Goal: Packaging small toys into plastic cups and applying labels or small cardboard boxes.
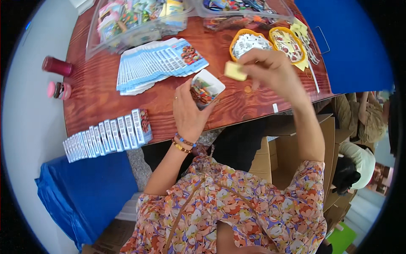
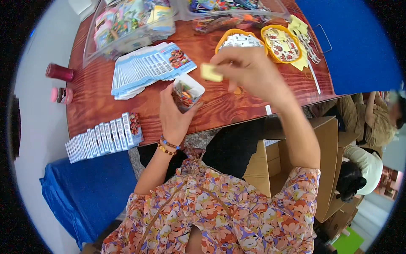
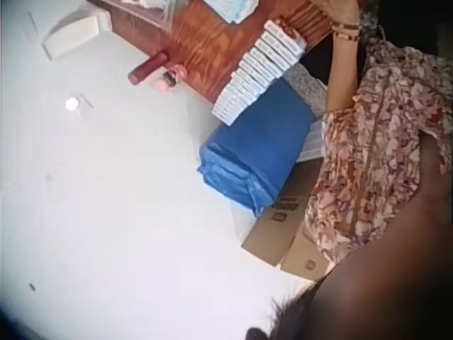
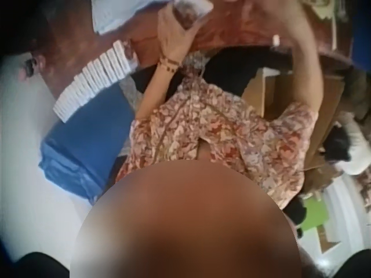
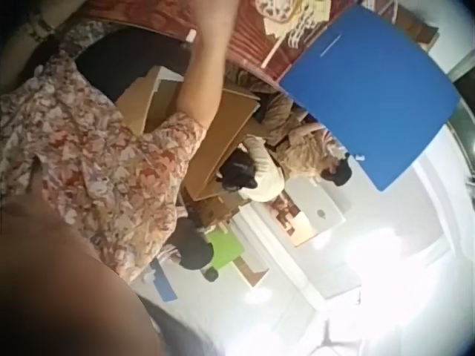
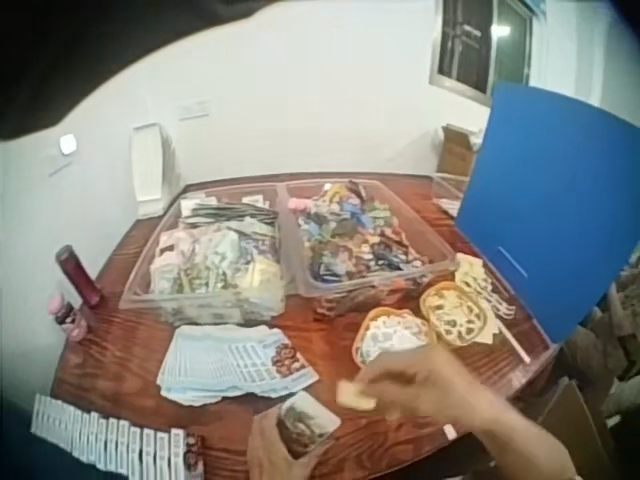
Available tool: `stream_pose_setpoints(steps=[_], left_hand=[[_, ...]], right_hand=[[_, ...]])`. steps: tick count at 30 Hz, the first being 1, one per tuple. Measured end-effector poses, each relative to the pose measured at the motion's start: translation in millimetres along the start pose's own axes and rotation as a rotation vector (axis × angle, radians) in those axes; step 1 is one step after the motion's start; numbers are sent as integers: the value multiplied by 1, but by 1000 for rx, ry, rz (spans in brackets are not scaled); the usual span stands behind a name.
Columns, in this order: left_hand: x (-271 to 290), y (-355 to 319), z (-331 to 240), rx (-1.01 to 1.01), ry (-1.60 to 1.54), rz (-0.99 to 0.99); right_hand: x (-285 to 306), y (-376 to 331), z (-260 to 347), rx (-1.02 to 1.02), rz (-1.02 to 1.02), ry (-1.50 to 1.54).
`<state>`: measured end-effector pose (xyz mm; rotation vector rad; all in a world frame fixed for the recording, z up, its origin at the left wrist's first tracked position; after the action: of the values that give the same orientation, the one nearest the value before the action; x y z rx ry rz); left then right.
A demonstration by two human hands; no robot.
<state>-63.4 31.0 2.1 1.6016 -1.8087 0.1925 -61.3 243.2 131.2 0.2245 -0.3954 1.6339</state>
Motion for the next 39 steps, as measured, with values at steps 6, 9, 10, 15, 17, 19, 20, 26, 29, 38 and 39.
stream_pose_setpoints(steps=[6, 9, 10, 15, 17, 19, 20, 26, 29, 38, 39], left_hand=[[3, -6, -3, -24, 43, -25], [6, -10, 1, -30, 34, -58], [8, -10, 1, -34, 21, -72], [5, -12, 6, -12, -15, -80], [4, -10, 7, 2, -4, -74], [8, -12, 8, -50, 92, -101], [8, -12, 10, -43, 94, -103], [6, -8, 16, 76, 107, -160], [-6, -12, 9, 1, 152, -160], [11, -30, 24, 48, -424, -93], [12, -31, 27, -31, -355, -119]], right_hand=[[-66, 17, 2, 487, -88, -752], [-80, 18, 10, 508, -56, -802], [-84, 17, 13, 522, -55, -815], [-107, 19, 4, 524, -78, -989], [-110, 20, 5, 566, -67, -996], [-108, 27, -4, 425, 90, -998], [-106, 24, 0, 427, 98, -996], [-88, -4, -24, 321, -294, -405], [-117, -8, -76, 294, -320, -201], [-118, -10, -107, 437, -273, 404], [-116, -10, -110, 434, -276, 410]])
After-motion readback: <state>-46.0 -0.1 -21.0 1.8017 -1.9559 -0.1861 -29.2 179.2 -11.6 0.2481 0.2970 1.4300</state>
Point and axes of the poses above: each hand's wrist, its own y-axis towards the middle knuckle, its own x-axis out of the back of the hand, z = x × y, the point moved 4 cm from there along y, towards the middle knuckle
